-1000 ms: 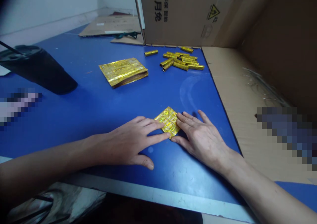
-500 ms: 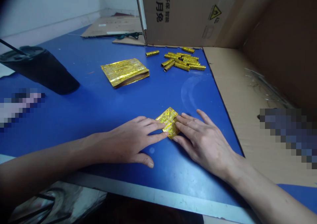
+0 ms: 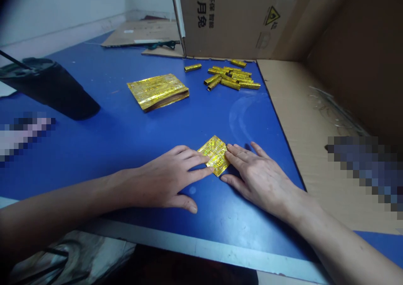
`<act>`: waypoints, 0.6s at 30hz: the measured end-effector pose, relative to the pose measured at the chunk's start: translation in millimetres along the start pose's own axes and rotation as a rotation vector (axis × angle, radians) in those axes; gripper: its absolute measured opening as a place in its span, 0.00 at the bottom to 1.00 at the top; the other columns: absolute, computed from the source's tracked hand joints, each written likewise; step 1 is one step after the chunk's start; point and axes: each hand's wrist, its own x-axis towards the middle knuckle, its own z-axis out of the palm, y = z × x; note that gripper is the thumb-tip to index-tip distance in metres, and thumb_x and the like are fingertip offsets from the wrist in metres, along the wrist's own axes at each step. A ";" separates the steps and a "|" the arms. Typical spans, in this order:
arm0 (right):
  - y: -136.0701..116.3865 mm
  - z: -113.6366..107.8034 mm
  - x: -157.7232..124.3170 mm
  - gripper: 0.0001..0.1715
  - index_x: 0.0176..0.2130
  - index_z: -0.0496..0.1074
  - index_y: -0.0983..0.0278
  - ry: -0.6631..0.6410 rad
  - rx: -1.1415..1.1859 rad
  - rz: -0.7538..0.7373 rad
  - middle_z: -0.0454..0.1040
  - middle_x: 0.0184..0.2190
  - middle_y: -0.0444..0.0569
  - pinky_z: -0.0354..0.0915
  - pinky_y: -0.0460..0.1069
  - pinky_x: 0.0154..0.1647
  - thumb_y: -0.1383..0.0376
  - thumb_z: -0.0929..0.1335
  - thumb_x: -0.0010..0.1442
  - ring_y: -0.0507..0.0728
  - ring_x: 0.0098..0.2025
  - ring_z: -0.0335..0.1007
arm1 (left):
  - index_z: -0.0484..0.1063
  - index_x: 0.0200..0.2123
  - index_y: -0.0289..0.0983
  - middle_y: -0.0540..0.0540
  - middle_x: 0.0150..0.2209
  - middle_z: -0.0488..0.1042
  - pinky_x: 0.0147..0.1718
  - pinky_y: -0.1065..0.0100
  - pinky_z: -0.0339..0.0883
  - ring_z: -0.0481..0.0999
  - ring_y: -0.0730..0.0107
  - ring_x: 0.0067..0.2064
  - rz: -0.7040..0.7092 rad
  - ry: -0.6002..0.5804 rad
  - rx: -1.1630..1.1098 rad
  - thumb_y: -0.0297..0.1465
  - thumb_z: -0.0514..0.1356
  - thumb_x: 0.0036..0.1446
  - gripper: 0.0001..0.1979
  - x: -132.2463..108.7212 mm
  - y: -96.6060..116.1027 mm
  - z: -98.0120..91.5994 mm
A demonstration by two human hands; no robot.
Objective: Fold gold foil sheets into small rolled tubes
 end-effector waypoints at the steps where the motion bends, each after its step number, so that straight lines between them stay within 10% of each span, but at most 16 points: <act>1: 1.1 0.0 0.2 0.28 0.54 0.62 0.69 -0.002 0.001 -0.004 0.62 0.55 0.59 0.51 0.64 0.56 0.55 0.60 0.59 0.62 0.56 0.58 | 0.62 0.52 0.34 0.37 0.51 0.64 0.47 0.56 0.53 0.63 0.54 0.50 -0.005 0.009 -0.005 0.54 0.51 0.49 0.35 0.1 0.9 0.9; 18: 8.0 -2.4 0.8 0.29 0.56 0.59 0.68 -0.073 0.008 -0.043 0.59 0.56 0.57 0.49 0.65 0.57 0.56 0.60 0.59 0.61 0.57 0.55 | 0.59 0.53 0.34 0.41 0.55 0.62 0.49 0.60 0.51 0.61 0.57 0.52 -0.007 -0.024 -0.011 0.52 0.53 0.50 0.34 0.2 -6.3 0.6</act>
